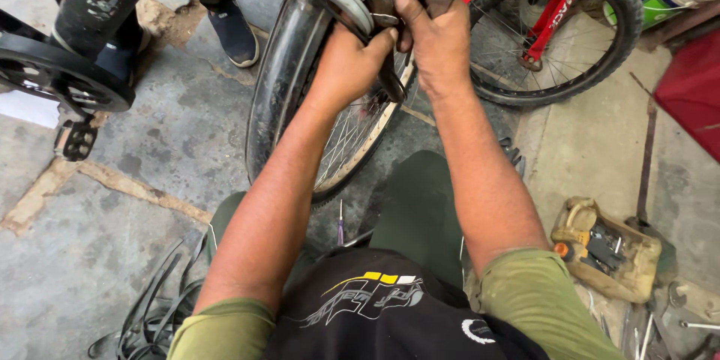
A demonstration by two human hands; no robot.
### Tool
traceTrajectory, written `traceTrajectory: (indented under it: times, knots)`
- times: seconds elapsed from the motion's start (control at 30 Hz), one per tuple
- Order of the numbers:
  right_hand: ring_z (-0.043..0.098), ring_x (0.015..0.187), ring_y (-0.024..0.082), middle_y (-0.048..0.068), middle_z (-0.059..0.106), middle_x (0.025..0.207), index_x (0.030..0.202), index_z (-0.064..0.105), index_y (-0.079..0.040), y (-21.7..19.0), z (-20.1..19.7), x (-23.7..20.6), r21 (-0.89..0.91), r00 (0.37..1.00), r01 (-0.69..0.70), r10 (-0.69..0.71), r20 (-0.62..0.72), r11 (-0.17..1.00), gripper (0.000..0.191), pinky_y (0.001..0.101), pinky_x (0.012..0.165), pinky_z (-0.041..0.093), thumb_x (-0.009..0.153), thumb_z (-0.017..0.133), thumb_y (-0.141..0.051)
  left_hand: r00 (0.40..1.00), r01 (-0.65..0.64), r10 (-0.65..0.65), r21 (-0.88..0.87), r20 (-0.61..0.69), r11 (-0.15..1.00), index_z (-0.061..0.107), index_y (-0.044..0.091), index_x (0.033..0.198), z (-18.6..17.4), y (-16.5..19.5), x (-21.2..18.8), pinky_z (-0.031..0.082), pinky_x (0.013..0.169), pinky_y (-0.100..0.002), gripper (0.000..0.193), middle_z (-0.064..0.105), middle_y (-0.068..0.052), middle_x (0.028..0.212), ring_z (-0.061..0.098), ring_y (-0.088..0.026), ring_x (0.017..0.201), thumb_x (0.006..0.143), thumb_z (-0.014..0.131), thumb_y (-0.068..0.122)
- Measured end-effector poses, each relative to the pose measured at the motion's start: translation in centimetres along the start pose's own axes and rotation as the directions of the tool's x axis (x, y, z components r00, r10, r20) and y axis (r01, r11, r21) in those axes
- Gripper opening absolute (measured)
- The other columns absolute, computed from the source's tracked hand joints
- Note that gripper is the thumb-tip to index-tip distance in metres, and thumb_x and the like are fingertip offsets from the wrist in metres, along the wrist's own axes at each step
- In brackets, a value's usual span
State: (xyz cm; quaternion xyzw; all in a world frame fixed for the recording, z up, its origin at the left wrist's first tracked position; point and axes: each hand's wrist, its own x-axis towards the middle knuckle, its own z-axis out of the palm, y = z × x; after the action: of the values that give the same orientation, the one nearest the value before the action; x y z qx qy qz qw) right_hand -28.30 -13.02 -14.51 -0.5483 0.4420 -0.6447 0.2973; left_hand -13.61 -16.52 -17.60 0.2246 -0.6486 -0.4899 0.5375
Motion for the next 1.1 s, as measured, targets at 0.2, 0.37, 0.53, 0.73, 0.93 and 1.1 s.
traceTrajectory:
  times: [0.2, 0.37, 0.53, 0.73, 0.93, 1.1]
  knots:
    - [0.057, 0.064, 0.01, 0.005, 0.07, 0.093, 0.119, 0.069, 0.002, -0.3, -0.1, -0.1, 0.002, 0.998, -0.057, 0.057, 0.021, 0.998, 0.026, 0.0246, 0.055, 0.046, 0.105, 0.075, -0.018, 0.997, 0.065, -0.066, -0.034, -0.038, 0.997, 0.069, 0.001, 0.103, 0.4, -1.2, 0.3, 0.057, 0.082, -0.035, 0.013, 0.076, -0.01, 0.094, 0.072, -0.019, 0.089, 0.092, 0.069, 0.008]
    - [0.055, 0.056, 0.012, 0.006, 0.067, 0.083, 0.115, 0.068, 0.001, 0.1, -0.9, -1.4, -0.066, 0.966, -0.152, 0.134, -0.222, 0.986, 0.025, 0.0278, 0.05, 0.046, 0.106, 0.066, -0.023, 0.994, 0.005, -0.003, 0.012, -0.105, 1.0, 0.068, 0.001, 0.116, 0.7, -2.8, 0.3, 0.055, 0.092, -0.039, 0.026, 0.075, -0.015, 0.108, 0.072, -0.028, 0.101, 0.093, 0.072, 0.011]
    - [0.051, 0.048, 0.013, 0.002, 0.058, 0.064, 0.096, 0.066, -0.002, 2.5, -2.4, -5.0, -0.061, 0.752, -0.565, 0.483, -0.449, 0.823, 0.022, 0.0302, 0.045, 0.046, 0.1, 0.066, -0.023, 0.99, -0.052, 0.051, -0.004, -0.131, 0.999, 0.057, -0.001, 0.136, 0.8, -3.6, 0.3, 0.051, 0.101, -0.042, 0.047, 0.069, -0.021, 0.123, 0.067, -0.035, 0.116, 0.094, 0.072, 0.013]
    - [0.05, 0.048, 0.014, 0.003, 0.057, 0.066, 0.097, 0.062, -0.003, 6.6, -2.6, -12.9, -0.117, 0.575, -0.804, 0.713, -0.401, 0.583, 0.017, 0.0305, 0.043, 0.044, 0.095, 0.069, -0.018, 0.992, 0.09, -0.093, -0.038, -0.085, 0.995, 0.06, 0.0, 0.129, 0.7, -3.8, -0.1, 0.053, 0.101, -0.04, 0.04, 0.072, -0.021, 0.122, 0.069, -0.036, 0.117, 0.095, 0.072, 0.018]
    - [0.05, 0.054, 0.013, 0.003, 0.055, 0.07, 0.106, 0.064, 0.002, 8.1, -1.1, -17.8, -0.085, 0.499, -0.865, 0.835, -0.232, 0.494, 0.02, 0.0302, 0.046, 0.045, 0.098, 0.067, -0.016, 0.994, 0.003, -0.004, -0.012, -0.113, 1.0, 0.061, -0.001, 0.129, 0.9, -4.5, 0.1, 0.051, 0.104, -0.041, 0.04, 0.072, -0.021, 0.123, 0.068, -0.037, 0.118, 0.094, 0.072, 0.016]
    - [0.056, 0.064, 0.01, 0.001, 0.061, 0.083, 0.13, 0.061, -0.003, 5.6, 0.0, -18.2, 0.003, 0.569, -0.816, 0.806, -0.161, 0.577, 0.036, 0.0271, 0.056, 0.05, 0.095, 0.063, -0.009, 0.993, 0.049, -0.052, -0.028, -0.106, 0.998, 0.057, -0.003, 0.13, 1.1, -5.4, 0.3, 0.051, 0.107, -0.039, 0.044, 0.07, -0.022, 0.126, 0.068, -0.037, 0.121, 0.095, 0.074, 0.018]
